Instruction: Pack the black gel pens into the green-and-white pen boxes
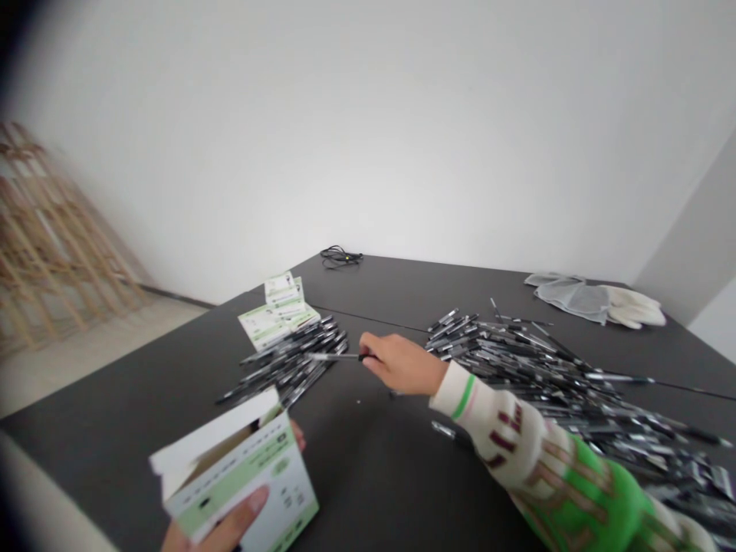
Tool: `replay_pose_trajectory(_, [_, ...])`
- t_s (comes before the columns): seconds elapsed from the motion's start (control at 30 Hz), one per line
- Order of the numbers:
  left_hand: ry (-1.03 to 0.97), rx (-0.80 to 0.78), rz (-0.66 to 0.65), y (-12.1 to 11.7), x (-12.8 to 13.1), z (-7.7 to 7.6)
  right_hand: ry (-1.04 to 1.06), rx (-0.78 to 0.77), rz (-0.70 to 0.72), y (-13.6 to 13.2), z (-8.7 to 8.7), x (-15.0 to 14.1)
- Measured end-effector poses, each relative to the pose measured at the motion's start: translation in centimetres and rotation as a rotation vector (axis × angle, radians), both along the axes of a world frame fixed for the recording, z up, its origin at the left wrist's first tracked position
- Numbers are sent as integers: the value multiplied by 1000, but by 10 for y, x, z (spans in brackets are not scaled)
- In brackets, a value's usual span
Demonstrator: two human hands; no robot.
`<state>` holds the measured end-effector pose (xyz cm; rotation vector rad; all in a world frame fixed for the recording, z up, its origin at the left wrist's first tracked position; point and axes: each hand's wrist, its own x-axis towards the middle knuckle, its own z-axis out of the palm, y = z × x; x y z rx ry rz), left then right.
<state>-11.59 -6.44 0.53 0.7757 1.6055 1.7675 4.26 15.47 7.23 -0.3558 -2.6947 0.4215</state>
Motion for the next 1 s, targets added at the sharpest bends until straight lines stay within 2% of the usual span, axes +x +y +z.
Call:
replay_pose_trajectory(0.17, [31, 67, -104, 7, 14, 10, 79, -258, 20, -35, 79, 49])
replay_pose_trajectory(0.23, [53, 95, -148, 10, 20, 11, 98, -259, 44, -50, 98, 60])
replay_pose_trajectory(0.3, [84, 113, -168, 13, 26, 10, 86, -231, 71, -64, 108, 62])
replay_pose_trajectory(0.47, [174, 182, -202, 16, 33, 4, -2, -167, 130, -75, 118, 51])
replay_pose_trajectory(0.6, [251, 147, -224, 14, 34, 6, -19, -209, 119, -63, 133, 54])
replay_pose_trajectory(0.7, [192, 117, -217, 13, 39, 12, -13, -175, 80, -54, 138, 57])
replay_pose_trajectory(0.8, [120, 115, -240, 16, 47, 21, -76, -70, 66, -61, 130, 55])
replay_pose_trajectory(0.87, [111, 137, -269, 18, 53, 27, -140, 61, 79, -73, 119, 51])
replay_pose_trajectory(0.93, [130, 142, -291, 20, 56, 29, -188, 187, 125, -88, 108, 45])
replay_pose_trajectory(1.0, [145, 108, -285, 21, 56, 26, -202, 237, 167, -99, 100, 40])
